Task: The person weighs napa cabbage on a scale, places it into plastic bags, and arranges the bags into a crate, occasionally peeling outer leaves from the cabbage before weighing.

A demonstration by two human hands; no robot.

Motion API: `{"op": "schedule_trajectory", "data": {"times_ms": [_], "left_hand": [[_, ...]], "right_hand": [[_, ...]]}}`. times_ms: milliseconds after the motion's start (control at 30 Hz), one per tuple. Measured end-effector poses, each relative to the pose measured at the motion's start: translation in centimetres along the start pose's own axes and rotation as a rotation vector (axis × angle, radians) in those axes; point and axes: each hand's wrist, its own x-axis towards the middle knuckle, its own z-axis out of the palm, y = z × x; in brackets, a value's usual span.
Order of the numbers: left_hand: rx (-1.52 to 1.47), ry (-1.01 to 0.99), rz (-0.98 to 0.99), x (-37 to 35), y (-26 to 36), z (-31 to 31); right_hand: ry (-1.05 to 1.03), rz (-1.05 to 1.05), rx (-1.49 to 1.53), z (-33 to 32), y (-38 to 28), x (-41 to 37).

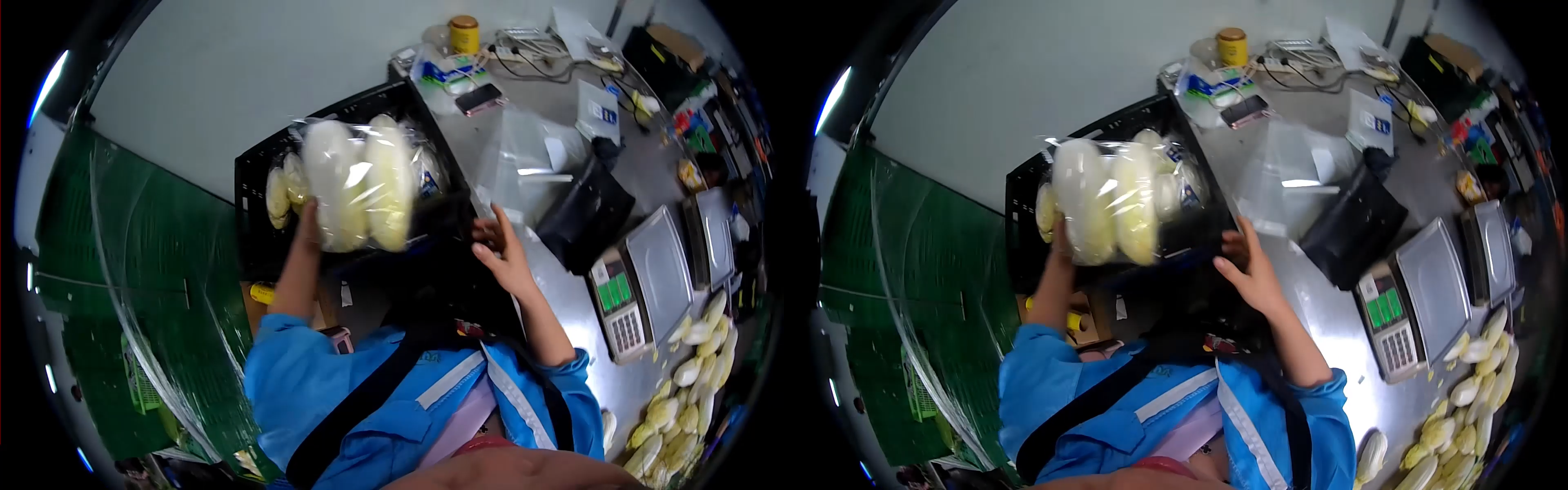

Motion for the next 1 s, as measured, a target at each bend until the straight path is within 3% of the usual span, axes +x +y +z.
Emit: {"op": "schedule_trajectory", "data": {"times_ms": [67,133,167,200,267,333,467,533,567,600,667,733,767,800,867,933,1000], "left_hand": [[0.307,0.345,-0.105,0.1,5.7,-7.2],[0.699,0.225,0.113,0.3,10.2,-8.7],[0.727,0.378,-0.029,-0.2,11.3,-8.1],[0.947,0.402,-0.065,0.2,10.9,-12.3],[1.378,0.434,-0.004,0.9,5.1,-26.5],[1.739,0.451,-0.292,-1.4,2.1,-23.7],[1.578,0.397,-0.43,-2.2,3.7,-25.2],[0.956,0.198,-0.57,-1.5,7.1,-27.7],[0.984,0.327,-0.428,-1.1,6.7,-29.6],[0.984,0.325,-0.438,-0.4,6.1,-29.4],[1.437,0.623,-0.287,2.3,2.8,-27.7],[1.72,0.505,-0.201,1.8,-0.4,-24.4],[1.865,0.488,-0.38,1.6,1.2,-19.0],[1.86,0.488,-0.402,1.6,1.3,-20.3],[1.396,0.661,-0.553,2.4,1.4,-24.9],[1.38,0.747,-0.632,2.7,2.2,-28.6],[0.893,0.314,-0.532,1.3,3.1,-30.1]], "right_hand": [[0.017,0.092,0.139,0.5,4.0,0.6],[0.039,0.154,0.135,1.6,6.3,1.0],[0.026,0.162,0.136,2.4,6.7,1.4],[0.002,0.19,0.133,3.1,7.0,1.9],[-0.031,0.207,0.102,4.9,7.7,3.4],[-0.088,0.211,0.065,6.5,7.8,4.8],[-0.129,0.24,0.042,8.8,7.9,6.8],[-0.13,0.265,0.026,9.5,8.2,7.3],[-0.122,0.287,0.013,9.8,8.4,7.6],[-0.12,0.296,0.016,10.4,8.4,7.8],[-0.144,0.295,-0.016,11.3,8.1,8.8],[-0.154,0.294,-0.03,11.8,8.5,9.3],[-0.166,0.285,-0.037,12.3,8.8,9.6],[-0.173,0.303,-0.035,12.6,8.8,9.6],[-0.192,0.333,-0.038,12.6,8.5,9.8],[-0.167,0.328,-0.024,12.4,8.8,9.7],[-0.121,0.333,0.018,11.5,8.9,8.8]]}}
